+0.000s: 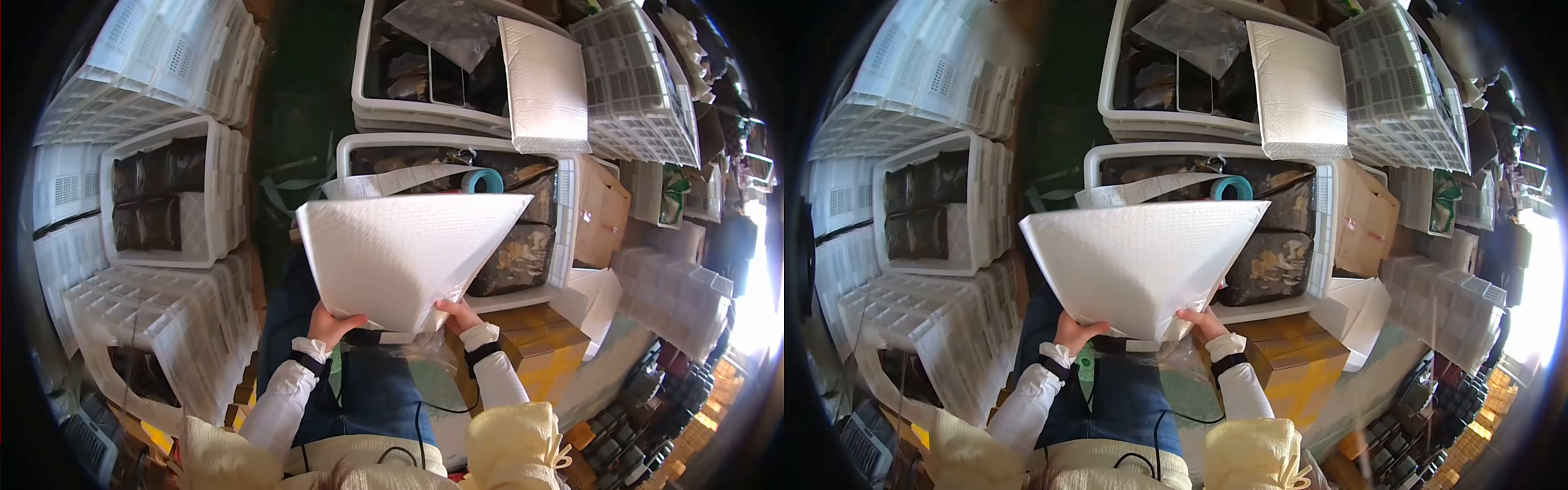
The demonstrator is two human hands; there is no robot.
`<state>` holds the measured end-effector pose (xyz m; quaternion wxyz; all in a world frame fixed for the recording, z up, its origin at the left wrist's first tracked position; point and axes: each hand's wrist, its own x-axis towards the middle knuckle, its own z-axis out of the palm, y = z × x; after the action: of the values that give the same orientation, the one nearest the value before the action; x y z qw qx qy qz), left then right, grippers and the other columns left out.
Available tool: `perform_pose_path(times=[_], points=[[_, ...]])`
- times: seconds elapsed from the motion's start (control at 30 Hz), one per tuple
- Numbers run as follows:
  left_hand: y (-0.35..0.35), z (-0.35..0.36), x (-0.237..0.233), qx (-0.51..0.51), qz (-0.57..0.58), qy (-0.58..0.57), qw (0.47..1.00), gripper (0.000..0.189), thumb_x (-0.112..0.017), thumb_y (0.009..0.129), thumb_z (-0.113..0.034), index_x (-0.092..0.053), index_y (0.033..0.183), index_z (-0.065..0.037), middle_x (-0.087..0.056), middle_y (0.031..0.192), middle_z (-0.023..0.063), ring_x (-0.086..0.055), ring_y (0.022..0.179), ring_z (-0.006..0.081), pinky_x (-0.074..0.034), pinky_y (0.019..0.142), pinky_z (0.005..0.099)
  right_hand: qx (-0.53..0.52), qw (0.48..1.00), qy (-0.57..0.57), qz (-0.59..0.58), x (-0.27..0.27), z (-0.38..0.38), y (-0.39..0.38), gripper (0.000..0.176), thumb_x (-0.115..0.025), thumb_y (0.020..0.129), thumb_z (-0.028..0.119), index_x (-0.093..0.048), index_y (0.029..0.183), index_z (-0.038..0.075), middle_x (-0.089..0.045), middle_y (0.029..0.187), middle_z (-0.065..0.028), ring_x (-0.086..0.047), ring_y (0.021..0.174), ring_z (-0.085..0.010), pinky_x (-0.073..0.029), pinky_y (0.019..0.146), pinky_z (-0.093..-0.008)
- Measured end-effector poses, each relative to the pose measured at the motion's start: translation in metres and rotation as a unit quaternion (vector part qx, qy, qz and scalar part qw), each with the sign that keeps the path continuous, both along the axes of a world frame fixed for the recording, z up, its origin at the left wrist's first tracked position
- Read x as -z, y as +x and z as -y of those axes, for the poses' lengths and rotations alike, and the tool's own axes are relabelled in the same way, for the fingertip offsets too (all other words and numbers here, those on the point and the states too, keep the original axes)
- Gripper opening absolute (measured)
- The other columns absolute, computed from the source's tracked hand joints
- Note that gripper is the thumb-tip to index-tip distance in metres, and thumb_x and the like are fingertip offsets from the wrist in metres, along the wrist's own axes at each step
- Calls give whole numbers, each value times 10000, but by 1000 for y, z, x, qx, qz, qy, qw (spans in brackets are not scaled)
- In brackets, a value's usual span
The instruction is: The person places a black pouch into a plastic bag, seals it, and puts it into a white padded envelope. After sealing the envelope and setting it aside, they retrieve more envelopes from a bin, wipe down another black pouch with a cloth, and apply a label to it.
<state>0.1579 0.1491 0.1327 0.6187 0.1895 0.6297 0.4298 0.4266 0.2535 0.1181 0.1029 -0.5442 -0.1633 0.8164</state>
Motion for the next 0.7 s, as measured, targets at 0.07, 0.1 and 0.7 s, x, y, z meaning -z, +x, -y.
perform_pose_path(times=[0.07,0.1,0.7], points=[[2,-3,8,11,-23,1,1000,415,-780,642,-25,-566,996,9,-628,935,77,-611,849,167,-517,740,289,19,1000,13,-5,7,8,5,804,-737,693,287,-311,1321,21,-462,1247,-92,-430,1163,-234,-341,984,-364],[0,-5,8,19,8,-9,1000,420,-780,642,-26,-566,1002,8,-629,936,79,-611,852,169,-518,740,292,29,999,20,-6,8,11,7,804,-734,699,299,-309,1321,20,-459,1250,-92,-427,1167,-233,-339,986,-365],[-17,24,21,124,160,-123,972,529,-820,609,-113,-577,1071,-21,-625,1018,66,-575,954,159,-442,865,299,51,988,56,133,6,93,-9,508,-647,819,306,-509,1169,-36,-575,1098,-70,-538,986,-151,-405,881,-285]])
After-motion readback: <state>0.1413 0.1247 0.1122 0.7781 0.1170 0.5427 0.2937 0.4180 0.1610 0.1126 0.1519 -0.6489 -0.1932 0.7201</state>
